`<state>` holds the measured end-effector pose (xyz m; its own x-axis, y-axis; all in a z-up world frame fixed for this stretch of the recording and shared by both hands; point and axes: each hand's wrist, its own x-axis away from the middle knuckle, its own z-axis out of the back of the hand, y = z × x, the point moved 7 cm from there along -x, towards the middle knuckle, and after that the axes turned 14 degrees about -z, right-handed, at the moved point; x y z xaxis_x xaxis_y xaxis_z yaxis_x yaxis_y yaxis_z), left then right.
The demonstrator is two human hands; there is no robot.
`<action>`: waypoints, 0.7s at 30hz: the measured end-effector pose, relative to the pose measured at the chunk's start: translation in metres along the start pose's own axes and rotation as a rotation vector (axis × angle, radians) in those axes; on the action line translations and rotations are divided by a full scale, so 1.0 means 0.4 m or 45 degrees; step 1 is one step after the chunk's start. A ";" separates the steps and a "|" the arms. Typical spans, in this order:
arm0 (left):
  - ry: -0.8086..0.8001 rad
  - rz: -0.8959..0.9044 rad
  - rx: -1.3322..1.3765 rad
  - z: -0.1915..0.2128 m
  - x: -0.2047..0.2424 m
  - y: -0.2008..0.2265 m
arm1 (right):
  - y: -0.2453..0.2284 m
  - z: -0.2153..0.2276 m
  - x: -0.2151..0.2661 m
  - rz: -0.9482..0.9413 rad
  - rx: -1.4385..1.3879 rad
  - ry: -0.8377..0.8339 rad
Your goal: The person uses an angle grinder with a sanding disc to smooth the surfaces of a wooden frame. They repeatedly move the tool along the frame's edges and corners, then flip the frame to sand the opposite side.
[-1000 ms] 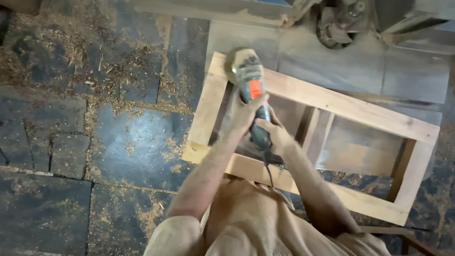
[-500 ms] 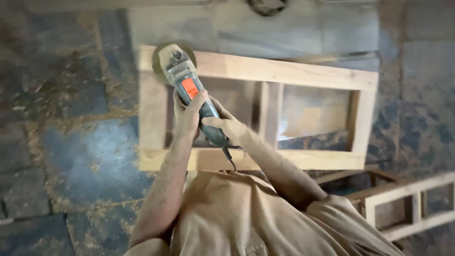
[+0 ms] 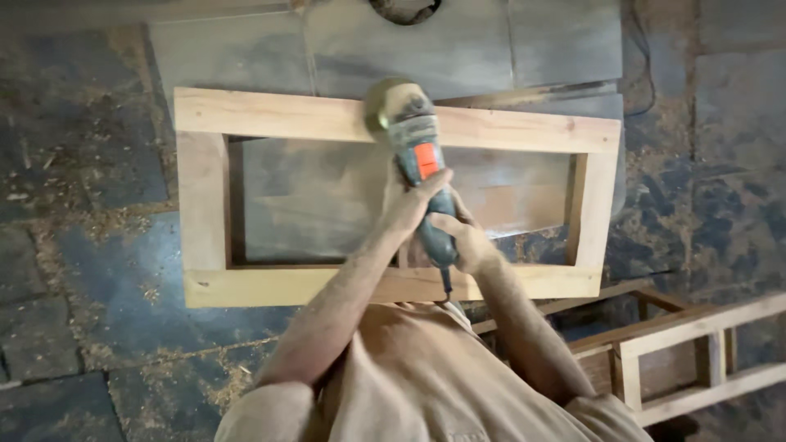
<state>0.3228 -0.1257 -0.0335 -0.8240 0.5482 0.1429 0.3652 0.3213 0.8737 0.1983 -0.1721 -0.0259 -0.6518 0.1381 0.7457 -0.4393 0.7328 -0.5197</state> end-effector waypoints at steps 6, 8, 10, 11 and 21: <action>-0.101 0.075 -0.009 -0.138 0.011 -0.054 | -0.046 0.097 0.068 -0.011 0.021 0.044; -0.140 0.060 -0.008 -0.174 0.020 -0.068 | -0.053 0.138 0.087 -0.028 0.025 0.130; -0.173 0.069 0.053 -0.214 0.025 -0.086 | -0.061 0.168 0.105 0.001 -0.007 0.121; -0.195 0.078 0.026 -0.232 0.027 -0.097 | -0.064 0.184 0.115 0.017 -0.024 0.119; -0.302 0.132 0.039 -0.432 0.051 -0.210 | -0.093 0.361 0.201 0.054 -0.124 0.232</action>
<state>0.2007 -0.2749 -0.0236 -0.6581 0.7441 0.1149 0.4586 0.2751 0.8450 0.0729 -0.2844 -0.0066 -0.5423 0.2820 0.7914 -0.3458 0.7836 -0.5162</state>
